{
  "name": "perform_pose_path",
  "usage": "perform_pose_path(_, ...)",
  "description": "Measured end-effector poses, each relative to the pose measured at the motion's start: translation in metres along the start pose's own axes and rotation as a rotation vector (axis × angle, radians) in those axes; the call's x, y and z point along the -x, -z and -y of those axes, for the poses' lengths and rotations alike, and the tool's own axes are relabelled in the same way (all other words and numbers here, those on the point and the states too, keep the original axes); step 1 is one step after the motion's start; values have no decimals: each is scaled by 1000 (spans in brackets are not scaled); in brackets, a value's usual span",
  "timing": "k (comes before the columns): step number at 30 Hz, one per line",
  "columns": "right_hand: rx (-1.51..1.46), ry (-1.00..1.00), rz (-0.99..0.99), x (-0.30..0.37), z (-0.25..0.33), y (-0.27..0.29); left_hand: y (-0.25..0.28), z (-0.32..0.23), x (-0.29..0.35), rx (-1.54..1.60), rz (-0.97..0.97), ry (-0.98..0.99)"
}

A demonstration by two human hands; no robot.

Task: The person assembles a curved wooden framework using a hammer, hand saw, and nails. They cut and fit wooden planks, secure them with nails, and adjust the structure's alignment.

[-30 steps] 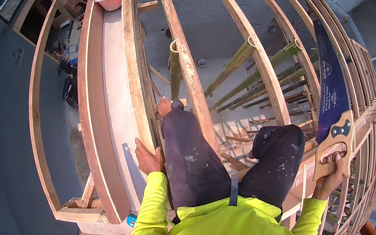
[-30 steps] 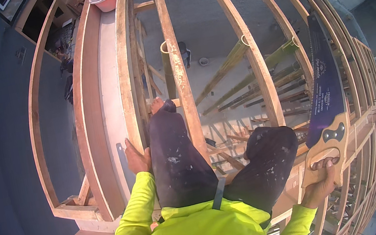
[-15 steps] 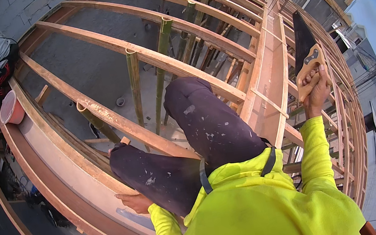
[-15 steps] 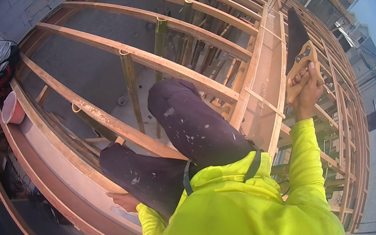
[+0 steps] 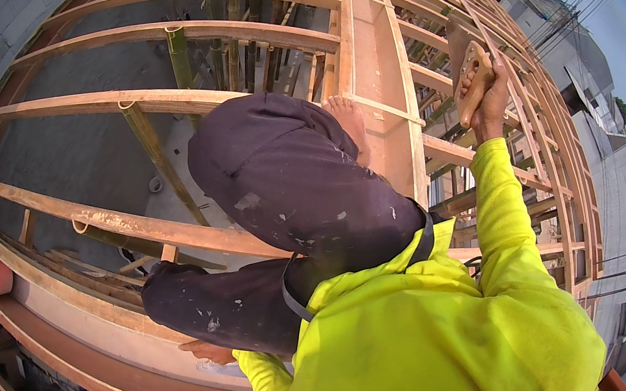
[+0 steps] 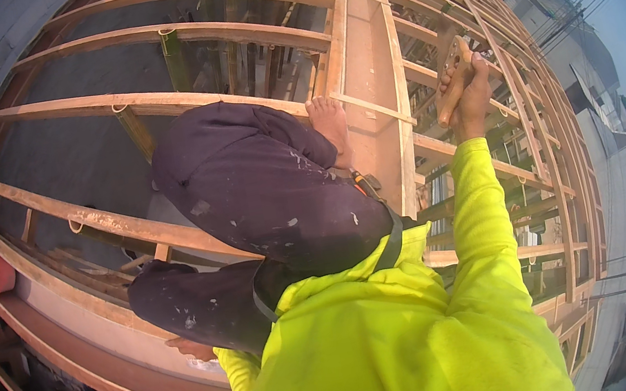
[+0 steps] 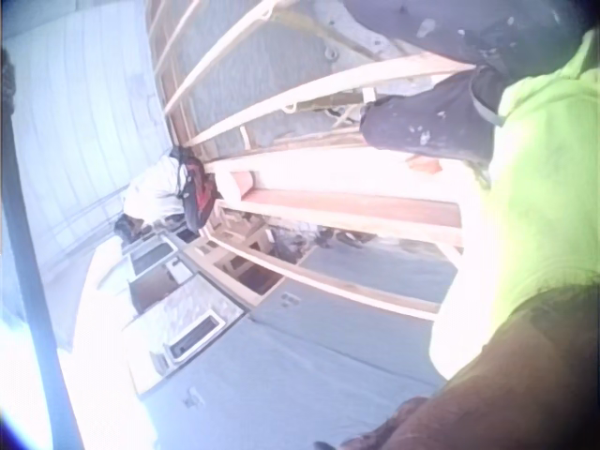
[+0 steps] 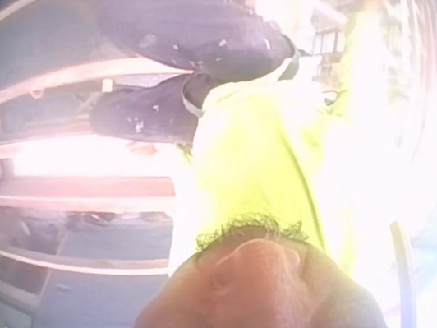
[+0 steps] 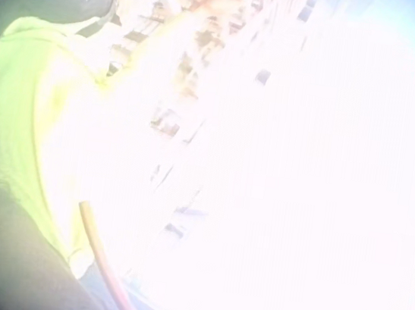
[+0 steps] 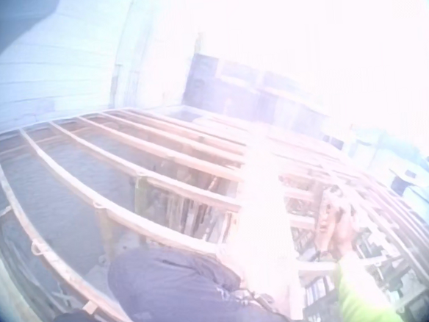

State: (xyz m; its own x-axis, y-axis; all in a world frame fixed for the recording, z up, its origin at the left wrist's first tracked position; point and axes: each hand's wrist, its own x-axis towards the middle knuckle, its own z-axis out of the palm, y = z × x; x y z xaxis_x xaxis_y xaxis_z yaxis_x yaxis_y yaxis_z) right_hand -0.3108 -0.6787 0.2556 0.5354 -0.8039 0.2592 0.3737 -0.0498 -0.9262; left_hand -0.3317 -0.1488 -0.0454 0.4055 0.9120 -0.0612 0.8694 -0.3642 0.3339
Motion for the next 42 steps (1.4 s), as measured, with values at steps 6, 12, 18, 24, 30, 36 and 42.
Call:
perform_pose_path(6, -109, 42, 126, -3, 6, -3, -13, 20, 1, 81, 14, -61)
perform_pose_path(12, -31, 199, 342, 3, 30, -63, -23, 34, -16, 204, -41, -81)
perform_pose_path(18, 66, 367, 612, 40, 26, -128, -4, 25, -11, 167, -25, -30)
perform_pose_path(24, 395, 634, 879, 76, 12, -163, -21, 35, -13, 159, -21, -47)
perform_pose_path(30, 289, 925, 1130, 101, -24, -197, 6, 4, -38, 447, -243, -129)
perform_pose_path(36, 211, 804, 1387, 137, -71, -212, 168, -184, 17, 1521, 606, -679)
perform_pose_path(42, 411, 712, 1670, 141, -95, -186, 148, -244, 58, 1463, 819, -428)
